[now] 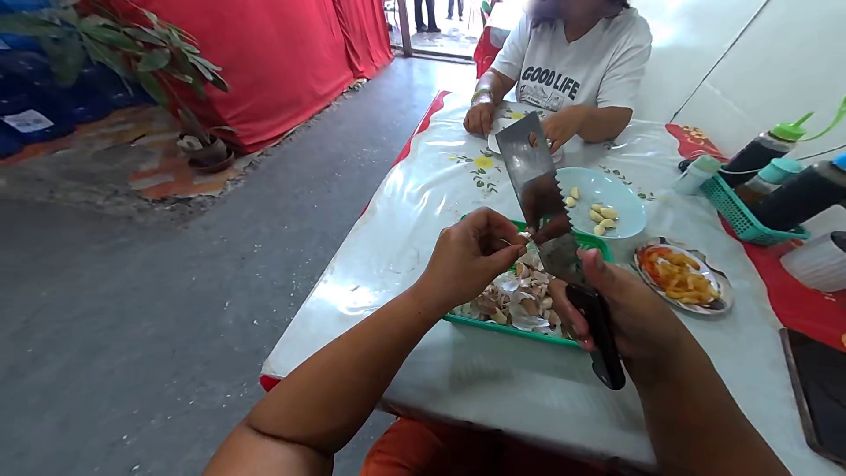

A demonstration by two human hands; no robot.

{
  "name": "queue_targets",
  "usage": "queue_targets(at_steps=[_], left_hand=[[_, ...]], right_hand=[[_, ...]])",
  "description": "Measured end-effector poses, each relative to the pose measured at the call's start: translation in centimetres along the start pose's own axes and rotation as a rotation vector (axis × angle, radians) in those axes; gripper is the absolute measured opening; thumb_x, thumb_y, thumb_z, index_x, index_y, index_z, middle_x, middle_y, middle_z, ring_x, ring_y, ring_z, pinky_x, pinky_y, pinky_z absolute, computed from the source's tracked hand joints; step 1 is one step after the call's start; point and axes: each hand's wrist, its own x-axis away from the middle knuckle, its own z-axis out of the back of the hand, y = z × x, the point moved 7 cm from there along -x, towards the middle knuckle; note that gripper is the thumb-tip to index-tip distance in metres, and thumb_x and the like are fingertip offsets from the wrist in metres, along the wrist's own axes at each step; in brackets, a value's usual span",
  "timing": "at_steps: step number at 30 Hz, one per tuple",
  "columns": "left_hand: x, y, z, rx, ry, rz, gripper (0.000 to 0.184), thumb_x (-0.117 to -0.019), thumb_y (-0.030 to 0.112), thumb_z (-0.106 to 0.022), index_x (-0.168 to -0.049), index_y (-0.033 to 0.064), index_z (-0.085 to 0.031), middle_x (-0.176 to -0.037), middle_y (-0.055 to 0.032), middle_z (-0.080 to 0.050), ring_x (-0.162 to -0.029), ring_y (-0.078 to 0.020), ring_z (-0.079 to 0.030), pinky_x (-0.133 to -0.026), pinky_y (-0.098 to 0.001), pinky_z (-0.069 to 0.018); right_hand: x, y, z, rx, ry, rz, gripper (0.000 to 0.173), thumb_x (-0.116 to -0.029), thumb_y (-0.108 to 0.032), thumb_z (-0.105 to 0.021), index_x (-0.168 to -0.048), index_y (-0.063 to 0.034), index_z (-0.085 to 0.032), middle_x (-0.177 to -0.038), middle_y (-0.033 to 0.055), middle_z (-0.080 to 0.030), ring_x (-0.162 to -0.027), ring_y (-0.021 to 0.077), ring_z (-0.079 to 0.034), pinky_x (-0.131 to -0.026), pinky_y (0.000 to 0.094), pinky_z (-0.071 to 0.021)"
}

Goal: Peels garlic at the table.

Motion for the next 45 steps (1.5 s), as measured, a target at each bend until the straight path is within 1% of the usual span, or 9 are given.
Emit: queue_targets(at_steps=[2,6,11,18,22,29,36,40,45], left_hand=[[-0.1,0.0,0.1,0.004,0.008,0.021,0.019,-0.0887,0.001,-0.077,-0.103,0.0066,-0.065,-0.087,0.0005,-0.072,-0.066,-0.0037,-0.066,-0.061,-0.0189,-0.0574],[-0.4,-0.7,0.0,0.082,-0.001,0.112,0.019,-0.0885,0.003,-0.077,-0.104,0.0059,-0.067,-0.089,-0.0007,-0.073,-0.073,-0.0062,-0.069,-0.069,-0.0219,-0.0597],[-0.2,-0.3,-0.2,0.062,0.006,0.085,0.019,-0.0893,0.002,-0.077,-0.103,0.0068,-0.065,-0.086,-0.0002,-0.072,-0.069,-0.005,-0.067,-0.063,-0.0196,-0.0574],[0.1,-0.3,-0.1,0.051,0.022,0.064,0.019,-0.0881,0.001,-0.077,-0.1,0.0066,-0.064,-0.084,-0.0014,-0.071,-0.066,-0.0065,-0.067,-0.061,-0.0207,-0.0577],[0.0,-0.3,-0.1,0.059,0.029,0.028,0.02,-0.0872,0.0,-0.078,-0.1,0.007,-0.064,-0.084,-0.0002,-0.072,-0.068,-0.0054,-0.067,-0.064,-0.0209,-0.0584],[0.2,1.4,0.4,-0.125,0.073,-0.258,0.015,-0.089,0.001,-0.075,-0.099,0.0007,-0.065,-0.09,-0.0028,-0.073,-0.077,-0.0054,-0.071,-0.074,-0.0224,-0.0615],[0.2,1.8,0.4,-0.206,0.084,-0.331,0.013,-0.0901,0.004,-0.075,-0.097,-0.0012,-0.065,-0.091,-0.0054,-0.072,-0.078,-0.007,-0.071,-0.075,-0.0242,-0.0627],[0.1,1.2,0.3,-0.114,0.029,-0.212,0.015,-0.0897,0.004,-0.076,-0.099,0.0019,-0.064,-0.089,-0.002,-0.072,-0.074,-0.0042,-0.07,-0.07,-0.0209,-0.061],[-0.2,-0.4,0.2,0.185,-0.04,0.114,0.014,-0.0915,-0.001,-0.073,-0.101,0.0047,-0.064,-0.085,-0.0046,-0.073,-0.074,-0.0114,-0.072,-0.072,-0.0272,-0.0626]], right_hand=[[0.1,-0.2,-0.1,-0.008,-0.02,0.016,0.071,-0.0893,-0.07,-0.059,-0.141,-0.0229,-0.051,-0.066,-0.0028,-0.058,-0.048,0.0049,-0.057,-0.045,0.0181,-0.0526],[0.2,-0.6,-0.1,0.0,-0.026,0.068,0.057,-0.0919,-0.069,-0.056,-0.118,-0.0176,-0.058,-0.064,-0.0016,-0.056,-0.047,0.0051,-0.057,-0.044,0.0187,-0.0533],[0.3,-0.5,-0.1,-0.026,-0.05,0.066,0.057,-0.0924,-0.068,-0.056,-0.12,-0.0172,-0.057,-0.066,-0.0009,-0.057,-0.048,0.0054,-0.058,-0.045,0.0184,-0.0532],[0.2,-0.1,-0.3,0.005,-0.008,0.046,0.062,-0.0946,-0.065,-0.057,-0.136,-0.0196,-0.053,-0.064,-0.0019,-0.057,-0.047,0.005,-0.057,-0.045,0.018,-0.053],[0.1,-0.1,-0.3,0.007,-0.016,0.04,0.061,-0.0946,-0.066,-0.057,-0.137,-0.023,-0.052,-0.067,-0.0037,-0.058,-0.049,0.0038,-0.058,-0.046,0.0173,-0.0525],[-0.2,0.1,-0.6,-0.049,-0.034,0.084,0.063,-0.0954,-0.06,-0.06,-0.144,-0.0209,-0.05,-0.068,-0.0018,-0.059,-0.05,0.0047,-0.058,-0.047,0.0178,-0.0528],[-0.4,0.1,-0.4,-0.053,-0.015,0.102,0.065,-0.0939,-0.061,-0.062,-0.144,-0.022,-0.048,-0.068,-0.0012,-0.058,-0.05,0.0053,-0.058,-0.046,0.0186,-0.0535],[-0.2,0.1,-0.3,-0.117,-0.057,0.079,0.06,-0.0929,-0.062,-0.062,-0.134,-0.0194,-0.051,-0.07,-0.0002,-0.06,-0.051,0.0063,-0.06,-0.047,0.0191,-0.0538],[0.0,-0.1,-0.4,-0.016,-0.059,0.094,0.064,-0.0952,-0.061,-0.06,-0.147,-0.0255,-0.047,-0.07,-0.0018,-0.059,-0.052,0.0043,-0.059,-0.048,0.0173,-0.0529]])
